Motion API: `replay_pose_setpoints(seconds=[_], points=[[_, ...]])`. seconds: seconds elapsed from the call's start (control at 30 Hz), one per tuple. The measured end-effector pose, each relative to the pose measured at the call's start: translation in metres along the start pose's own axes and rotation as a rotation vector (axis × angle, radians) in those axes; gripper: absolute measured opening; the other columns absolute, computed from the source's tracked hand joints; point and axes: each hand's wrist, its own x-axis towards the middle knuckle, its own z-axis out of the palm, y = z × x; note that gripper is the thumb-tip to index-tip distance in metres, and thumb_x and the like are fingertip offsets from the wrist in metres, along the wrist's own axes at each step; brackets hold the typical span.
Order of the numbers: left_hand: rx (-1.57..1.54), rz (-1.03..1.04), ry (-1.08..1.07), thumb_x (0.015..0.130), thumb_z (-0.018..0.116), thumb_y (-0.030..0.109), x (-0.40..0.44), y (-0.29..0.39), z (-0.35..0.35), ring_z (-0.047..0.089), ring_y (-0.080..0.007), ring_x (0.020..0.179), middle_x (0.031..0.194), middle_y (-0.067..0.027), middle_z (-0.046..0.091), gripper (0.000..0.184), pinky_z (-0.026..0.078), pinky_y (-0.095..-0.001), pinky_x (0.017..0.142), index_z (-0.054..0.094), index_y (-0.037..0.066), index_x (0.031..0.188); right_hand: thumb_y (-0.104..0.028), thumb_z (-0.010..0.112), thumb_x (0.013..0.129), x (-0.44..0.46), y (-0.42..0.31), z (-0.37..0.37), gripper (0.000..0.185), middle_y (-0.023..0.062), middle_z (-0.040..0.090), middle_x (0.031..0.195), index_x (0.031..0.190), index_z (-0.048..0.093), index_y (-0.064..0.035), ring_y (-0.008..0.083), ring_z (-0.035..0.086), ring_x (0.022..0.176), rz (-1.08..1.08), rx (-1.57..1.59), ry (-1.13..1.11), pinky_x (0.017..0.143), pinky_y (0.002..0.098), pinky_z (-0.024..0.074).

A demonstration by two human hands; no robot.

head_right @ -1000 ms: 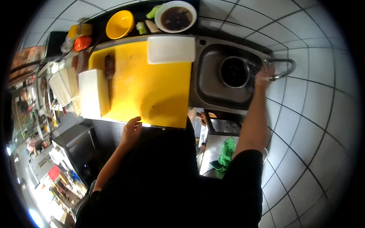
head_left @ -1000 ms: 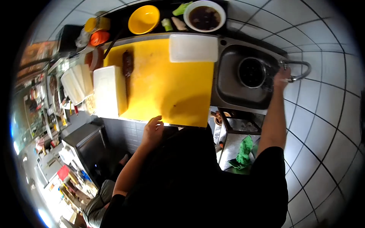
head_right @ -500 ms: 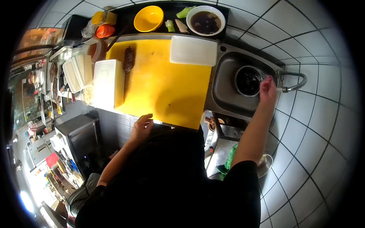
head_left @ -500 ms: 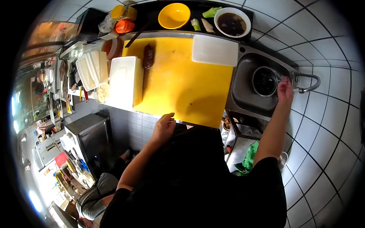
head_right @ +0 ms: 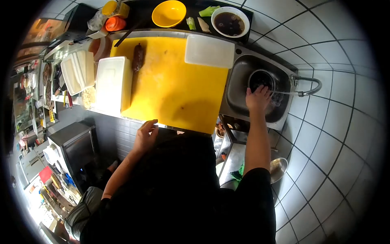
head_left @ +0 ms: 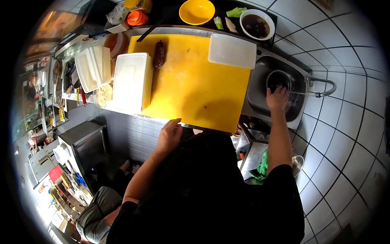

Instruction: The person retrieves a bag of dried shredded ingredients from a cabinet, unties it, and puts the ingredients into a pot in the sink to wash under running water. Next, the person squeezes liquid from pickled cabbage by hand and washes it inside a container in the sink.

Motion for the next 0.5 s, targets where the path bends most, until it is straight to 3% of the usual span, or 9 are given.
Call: replay_pose_setpoints(seconds=[0.17,0.23,0.3,0.37,0.43,0.5], points=[[-0.036,0.021,0.008,0.090,0.065,0.003,0.001,-0.004,-0.017,0.073,-0.0305,0.088,0.102,-0.0204,0.071,0.029,0.058,-0.0362,0.077,0.065,-0.003,0.119,-0.052,0.050,0.099,-0.061,-0.065,-0.009,0.078,0.0265,0.030,0.161,0.152,0.037,0.0036,0.0453,0.022,0.151,-0.268,-0.001,0.272,0.123,0.0571,0.0177],[-0.014,0.006,0.003,0.090,0.065,0.003,0.002,-0.009,-0.024,0.073,-0.0307,0.089,0.103,-0.0207,0.071,0.029,0.058,-0.0364,0.079,0.065,-0.003,0.119,-0.049,0.053,0.099,-0.101,-0.100,-0.021,0.077,0.0264,0.027,0.162,0.152,0.037,0.0029,0.0462,0.022,0.151,-0.474,0.012,0.276,0.122,0.0611,0.0147],[-0.015,0.013,0.017,0.090,0.065,0.003,0.003,-0.016,-0.028,0.073,-0.0305,0.089,0.103,-0.0207,0.071,0.029,0.058,-0.0364,0.079,0.065,-0.004,0.118,-0.043,0.058,0.097,-0.142,-0.133,-0.031,0.068,0.0292,0.035,0.157,0.145,0.048,0.0041,0.0477,0.025,0.149,-0.669,0.246,0.301,0.120,0.0644,0.0167],[-0.013,0.030,0.022,0.090,0.065,0.002,0.004,-0.025,-0.032,0.073,-0.0301,0.089,0.103,-0.0208,0.071,0.028,0.058,-0.0361,0.079,0.065,-0.005,0.117,-0.044,0.061,0.095,-0.176,-0.158,-0.025,0.068,0.0270,0.032,0.159,0.146,0.049,0.0006,0.0470,0.022,0.150,-0.849,0.240,0.291,0.120,0.0654,0.0142],[-0.024,0.029,0.013,0.090,0.065,0.002,0.004,-0.025,-0.035,0.073,-0.0298,0.089,0.103,-0.0208,0.071,0.028,0.058,-0.0358,0.079,0.066,-0.006,0.117,-0.048,0.060,0.095,-0.204,-0.181,-0.028,0.070,0.0226,0.032,0.160,0.146,0.050,-0.0020,0.0456,0.022,0.151,-0.929,0.423,0.093,0.120,0.0647,0.0123],[-0.009,0.059,0.010,0.090,0.065,0.003,0.006,-0.028,-0.036,0.073,-0.0291,0.089,0.104,-0.0206,0.071,0.027,0.058,-0.0352,0.079,0.066,-0.006,0.116,-0.050,0.060,0.094,-0.215,-0.191,-0.021,0.072,0.0200,0.031,0.161,0.146,0.049,-0.0015,0.0444,0.021,0.151,-0.985,0.394,0.076,0.120,0.0656,0.0125]])
